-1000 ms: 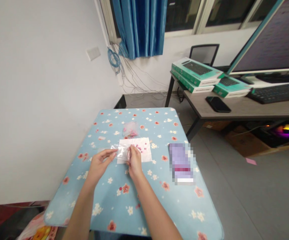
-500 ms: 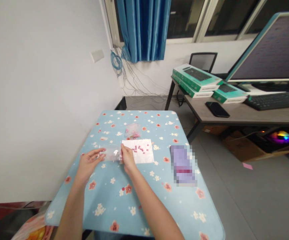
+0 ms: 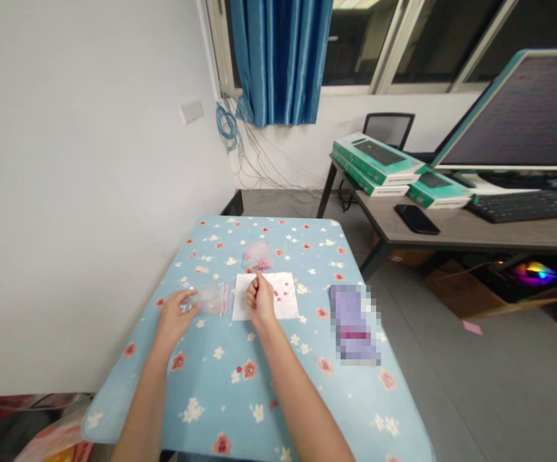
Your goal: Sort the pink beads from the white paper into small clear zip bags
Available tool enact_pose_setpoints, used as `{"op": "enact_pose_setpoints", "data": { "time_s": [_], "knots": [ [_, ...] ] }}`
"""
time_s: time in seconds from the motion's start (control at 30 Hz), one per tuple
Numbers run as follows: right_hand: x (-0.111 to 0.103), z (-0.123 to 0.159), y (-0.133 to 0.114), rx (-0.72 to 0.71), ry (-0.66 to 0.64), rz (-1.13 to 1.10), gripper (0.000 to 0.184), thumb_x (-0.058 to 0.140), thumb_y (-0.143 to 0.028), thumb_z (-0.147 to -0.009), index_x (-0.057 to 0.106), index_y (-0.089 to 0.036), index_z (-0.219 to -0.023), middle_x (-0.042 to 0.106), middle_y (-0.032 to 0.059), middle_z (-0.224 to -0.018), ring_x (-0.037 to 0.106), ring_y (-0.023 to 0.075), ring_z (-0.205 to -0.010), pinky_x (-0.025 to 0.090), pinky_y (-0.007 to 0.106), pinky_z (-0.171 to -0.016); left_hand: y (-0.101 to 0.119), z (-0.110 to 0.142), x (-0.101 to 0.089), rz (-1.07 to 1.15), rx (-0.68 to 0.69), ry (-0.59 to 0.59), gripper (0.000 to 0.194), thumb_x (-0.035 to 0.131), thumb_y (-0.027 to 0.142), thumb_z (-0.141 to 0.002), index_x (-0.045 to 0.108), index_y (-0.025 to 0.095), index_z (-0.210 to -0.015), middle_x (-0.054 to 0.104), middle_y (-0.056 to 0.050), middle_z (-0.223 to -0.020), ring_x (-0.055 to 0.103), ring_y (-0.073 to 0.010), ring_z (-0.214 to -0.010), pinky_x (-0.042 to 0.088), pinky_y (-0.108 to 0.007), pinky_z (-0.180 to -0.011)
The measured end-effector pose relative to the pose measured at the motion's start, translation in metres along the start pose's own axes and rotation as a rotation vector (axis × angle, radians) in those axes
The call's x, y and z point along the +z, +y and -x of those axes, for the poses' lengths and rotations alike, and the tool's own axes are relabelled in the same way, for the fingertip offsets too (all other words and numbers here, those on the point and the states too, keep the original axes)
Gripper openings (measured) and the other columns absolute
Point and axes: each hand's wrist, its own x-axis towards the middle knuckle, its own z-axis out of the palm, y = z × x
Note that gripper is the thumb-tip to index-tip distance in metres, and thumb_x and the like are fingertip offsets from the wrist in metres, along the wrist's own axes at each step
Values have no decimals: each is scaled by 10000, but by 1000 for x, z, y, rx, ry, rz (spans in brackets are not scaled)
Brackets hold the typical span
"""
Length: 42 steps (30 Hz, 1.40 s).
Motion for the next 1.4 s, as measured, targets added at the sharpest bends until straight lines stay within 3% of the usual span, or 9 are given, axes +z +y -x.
{"op": "enact_pose_setpoints", "data": {
  "time_s": [0.1, 0.17, 0.33, 0.53, 0.67, 0.87, 1.0, 1.17, 1.4],
  "knots": [
    [-10, -4, -14, -151, 63, 16, 442, 569, -458, -786, 269, -213, -572, 214, -131, -420, 120, 24, -336, 77, 174, -335, 7, 1, -3, -72, 89, 96, 298, 607, 239, -691, 646, 198, -984, 606, -99, -1111, 572, -274, -1062, 430, -457, -959],
    [-18, -9, -24, -227, 139, 24, 453, 551, -468, -798, 254, -215, -569, 193, -130, -425, 121, 29, -342, 90, 177, -336, 18, 0, -4, -47, 110, 148, 314, 607, 258, -719, 632, 199, -1027, 561, -111, -1180, 543, -278, -1119, 437, -450, -954],
    [-34, -22, -38, -393, 278, 80, 478, 515, -547, -798, 242, -221, -581, 179, -121, -461, 123, 46, -369, 104, 190, -345, 62, 5, 8, 193, 179, 147, 232, 572, 270, -791, 624, 207, -1008, 604, -69, -1068, 606, -194, -927, 510, -324, -764],
    [-36, -36, -36, -529, 339, 300, 493, 420, -607, -818, 217, -235, -566, 160, -96, -493, 145, 81, -420, 141, 235, -396, 100, 21, 54, 489, 134, 104, 154, 574, 255, -814, 618, 189, -945, 611, -60, -989, 607, -133, -774, 498, -260, -685],
    [-32, -38, -29, -652, 229, 659, 490, 401, -582, -844, 288, -226, -528, 262, -62, -492, 243, 102, -496, 215, 246, -479, 103, 30, 76, 536, 100, 93, 160, 577, 254, -820, 601, 188, -964, 610, -55, -953, 597, -128, -761, 486, -255, -688],
    [-28, -45, -20, -649, 35, 987, 479, 388, -515, -883, 486, -200, -536, 437, -35, -494, 385, 124, -519, 241, 240, -529, 96, 32, 78, 513, 92, 69, 149, 578, 252, -817, 608, 182, -945, 617, -52, -930, 587, -129, -750, 475, -256, -688],
    [-29, -48, -16, -677, 27, 1225, 465, 370, -450, -925, 548, -201, -574, 492, -20, -503, 427, 133, -495, 241, 245, -533, 97, 32, 77, 505, 86, 27, 142, 578, 263, -818, 615, 177, -925, 644, -43, -859, 593, -133, -724, 472, -265, -701],
    [-28, -46, -13, -652, 5, 1593, 381, 384, -376, -947, 657, -204, -744, 650, 33, -658, 547, 149, -590, 261, 253, -564, 102, 34, 78, 507, 88, -21, 159, 578, 272, -814, 634, 176, -928, 664, -40, -805, 601, -143, -715, 473, -276, -700],
    [-22, -43, -10, -628, -4, 1852, 395, 359, -390, -960, 658, -205, -780, 679, 53, -716, 578, 152, -617, 249, 269, -550, 107, 35, 76, 518, 91, -46, 153, 578, 272, -808, 640, 180, -914, 674, -38, -798, 614, -151, -735, 478, -279, -705]
  ]
}}
